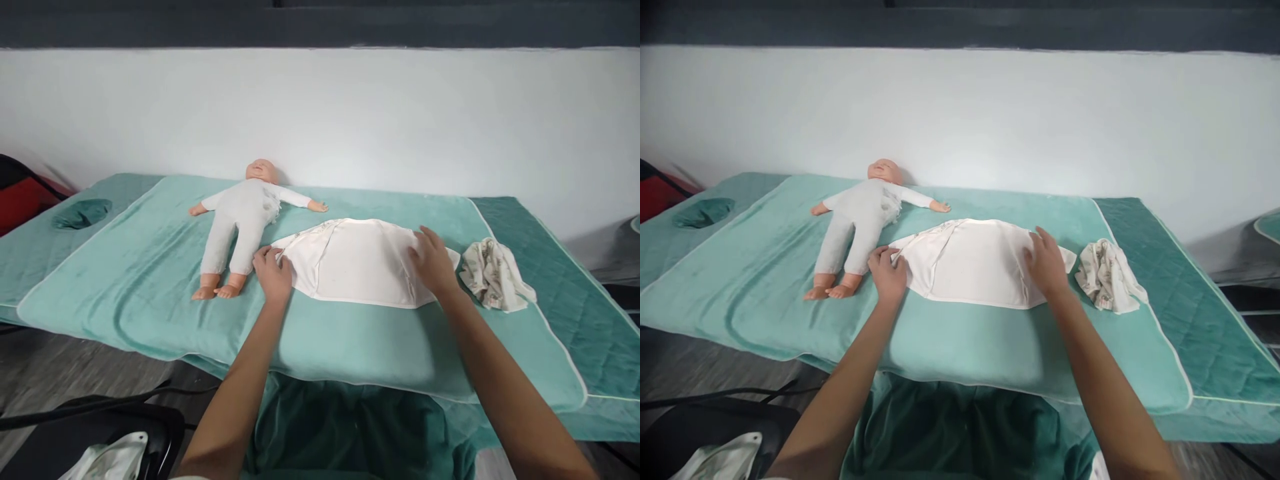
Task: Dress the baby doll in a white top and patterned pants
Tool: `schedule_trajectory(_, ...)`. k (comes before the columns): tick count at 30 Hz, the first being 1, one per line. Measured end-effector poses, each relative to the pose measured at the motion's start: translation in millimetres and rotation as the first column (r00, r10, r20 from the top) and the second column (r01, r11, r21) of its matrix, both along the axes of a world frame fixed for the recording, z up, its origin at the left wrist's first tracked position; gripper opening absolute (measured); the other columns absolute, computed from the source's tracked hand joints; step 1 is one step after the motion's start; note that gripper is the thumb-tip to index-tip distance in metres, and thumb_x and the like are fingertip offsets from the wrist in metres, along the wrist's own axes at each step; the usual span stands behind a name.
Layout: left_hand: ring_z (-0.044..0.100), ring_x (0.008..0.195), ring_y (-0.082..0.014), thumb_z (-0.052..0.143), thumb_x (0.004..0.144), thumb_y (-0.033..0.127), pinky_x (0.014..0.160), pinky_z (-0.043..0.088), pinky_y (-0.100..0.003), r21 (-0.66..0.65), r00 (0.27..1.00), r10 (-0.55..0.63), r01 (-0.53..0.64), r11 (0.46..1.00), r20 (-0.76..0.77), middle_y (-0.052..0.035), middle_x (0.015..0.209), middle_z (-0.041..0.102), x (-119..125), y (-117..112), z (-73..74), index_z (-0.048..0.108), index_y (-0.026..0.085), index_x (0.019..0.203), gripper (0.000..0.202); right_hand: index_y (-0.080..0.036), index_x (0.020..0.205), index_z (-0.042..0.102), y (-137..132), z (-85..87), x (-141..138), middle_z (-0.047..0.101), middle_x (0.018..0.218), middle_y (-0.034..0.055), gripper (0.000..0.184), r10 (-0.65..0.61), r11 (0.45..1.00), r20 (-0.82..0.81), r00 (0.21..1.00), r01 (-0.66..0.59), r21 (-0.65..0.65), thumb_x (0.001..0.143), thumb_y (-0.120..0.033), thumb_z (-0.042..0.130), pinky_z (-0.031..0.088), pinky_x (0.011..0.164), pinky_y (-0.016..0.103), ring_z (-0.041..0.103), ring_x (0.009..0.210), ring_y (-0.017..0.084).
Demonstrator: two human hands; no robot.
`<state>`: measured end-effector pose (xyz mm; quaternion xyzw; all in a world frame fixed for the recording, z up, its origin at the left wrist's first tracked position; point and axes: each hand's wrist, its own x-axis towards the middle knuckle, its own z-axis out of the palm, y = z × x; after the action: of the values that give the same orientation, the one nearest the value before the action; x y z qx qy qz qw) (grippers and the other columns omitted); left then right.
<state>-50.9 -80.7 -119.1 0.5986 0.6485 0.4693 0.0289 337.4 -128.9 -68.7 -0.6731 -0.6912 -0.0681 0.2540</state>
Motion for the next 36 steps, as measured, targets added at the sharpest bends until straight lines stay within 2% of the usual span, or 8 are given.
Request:
schedule_trajectory(3, 0.049, 0.125, -0.0310, 0.055, 0.088, 0.020, 0.111, 0.038, -0.049, -0.007, 0.998, -0.004, 0.003, 1.000, -0.056, -0.0165, 0.127, 0.054, 2, -2, 1.6, 0.066, 0.017, 0.106, 0.021, -0.011, 0.150, 0.040, 18, -3.7, -26, 0.038, 0.160, 0.0181, 0.059, 0.129, 0.987, 0.031, 0.991, -0.125, -0.102, 0.102, -0.043, 0.033, 0.030, 0.121, 0.049, 0.034, 0.148, 0.029)
schedule_trajectory(7, 0.051, 0.125, -0.0303, 0.052, 0.089, 0.016, 0.109, 0.038, -0.050, -0.001, 0.992, -0.035, 0.035, 0.999, -0.121, -0.0151, 0.127, 0.060, 5, -10, 7.0, 0.066, 0.018, 0.106, 0.022, -0.007, 0.152, 0.038, 32, -19.9, -34, 0.034, 0.163, 0.0184, 0.063, 0.090, 0.968, 0.121, 0.989, -0.058, -0.245, 0.103, -0.045, 0.028, 0.026, 0.122, 0.051, 0.032, 0.151, 0.030)
schedule_trajectory(13, 0.062, 0.114, -0.0234, 0.044, 0.092, 0.012, 0.105, 0.048, -0.042, -0.077, 0.898, -0.396, 0.389, 0.918, -0.191, -0.0083, 0.116, 0.071, 14, -11, 12.6, 0.068, 0.022, 0.111, 0.033, -0.010, 0.151, 0.042, 32, -30.6, -30, 0.034, 0.163, 0.0145, 0.062, 0.062, 0.970, 0.138, 0.988, -0.027, -0.240, 0.103, -0.048, 0.030, 0.028, 0.122, 0.049, 0.035, 0.149, 0.028)
schedule_trajectory(18, 0.057, 0.130, -0.0216, 0.042, 0.096, 0.018, 0.115, 0.044, -0.041, -0.240, 0.808, -0.555, 0.509, 0.827, -0.197, -0.0077, 0.135, 0.066, 33, 17, 19.1, 0.066, 0.022, 0.123, 0.037, -0.014, 0.149, 0.046, 34, -30.5, -29, 0.038, 0.161, 0.0122, 0.060, 0.050, 0.975, 0.094, 0.994, -0.029, -0.219, 0.102, -0.048, 0.033, 0.031, 0.120, 0.049, 0.038, 0.148, 0.029)
schedule_trajectory(23, 0.042, 0.146, -0.0224, 0.037, 0.101, 0.030, 0.125, 0.033, -0.042, -0.354, 0.757, -0.598, 0.502, 0.789, -0.262, -0.0110, 0.153, 0.052, 54, 55, 25.0, 0.056, 0.016, 0.139, 0.045, -0.015, 0.146, 0.051, 36, -33.2, -26, 0.042, 0.159, 0.0123, 0.058, 0.060, 0.979, 0.077, 0.995, -0.043, -0.199, 0.101, -0.048, 0.036, 0.034, 0.118, 0.051, 0.042, 0.144, 0.031)
schedule_trajectory(27, 0.033, 0.152, -0.0263, 0.031, 0.103, 0.042, 0.126, 0.026, -0.049, -0.433, 0.768, -0.546, 0.390, 0.813, -0.334, -0.0106, 0.161, 0.039, 65, 67, 22.5, 0.046, 0.017, 0.149, 0.055, -0.016, 0.144, 0.054, 37, -34.1, -25, 0.045, 0.158, 0.0109, 0.056, 0.056, 0.982, 0.049, 0.997, -0.047, -0.180, 0.099, -0.046, 0.038, 0.035, 0.117, 0.051, 0.045, 0.143, 0.031)
schedule_trajectory(31, 0.031, 0.153, -0.0296, 0.028, 0.103, 0.046, 0.126, 0.023, -0.052, -0.404, 0.745, -0.514, 0.352, 0.844, -0.425, -0.0088, 0.163, 0.035, 68, 55, 20.4, 0.044, 0.020, 0.152, 0.058, -0.016, 0.143, 0.054, 37, -34.1, -25, 0.045, 0.157, 0.0100, 0.054, 0.049, 0.984, 0.026, 0.998, -0.044, -0.175, 0.099, -0.045, 0.039, 0.034, 0.118, 0.050, 0.044, 0.144, 0.029)
schedule_trajectory(36, 0.026, 0.155, -0.0295, 0.030, 0.103, 0.047, 0.126, 0.018, -0.059, -0.421, 0.663, -0.591, 0.424, 0.802, -0.460, -0.0015, 0.163, 0.036, 62, 25, 23.1, 0.043, 0.029, 0.152, 0.055, -0.019, 0.143, 0.054, 37, -34.4, -25, 0.045, 0.158, 0.0093, 0.053, 0.037, 0.982, 0.025, 0.999, -0.032, -0.184, 0.099, -0.044, 0.039, 0.034, 0.117, 0.052, 0.043, 0.144, 0.029)
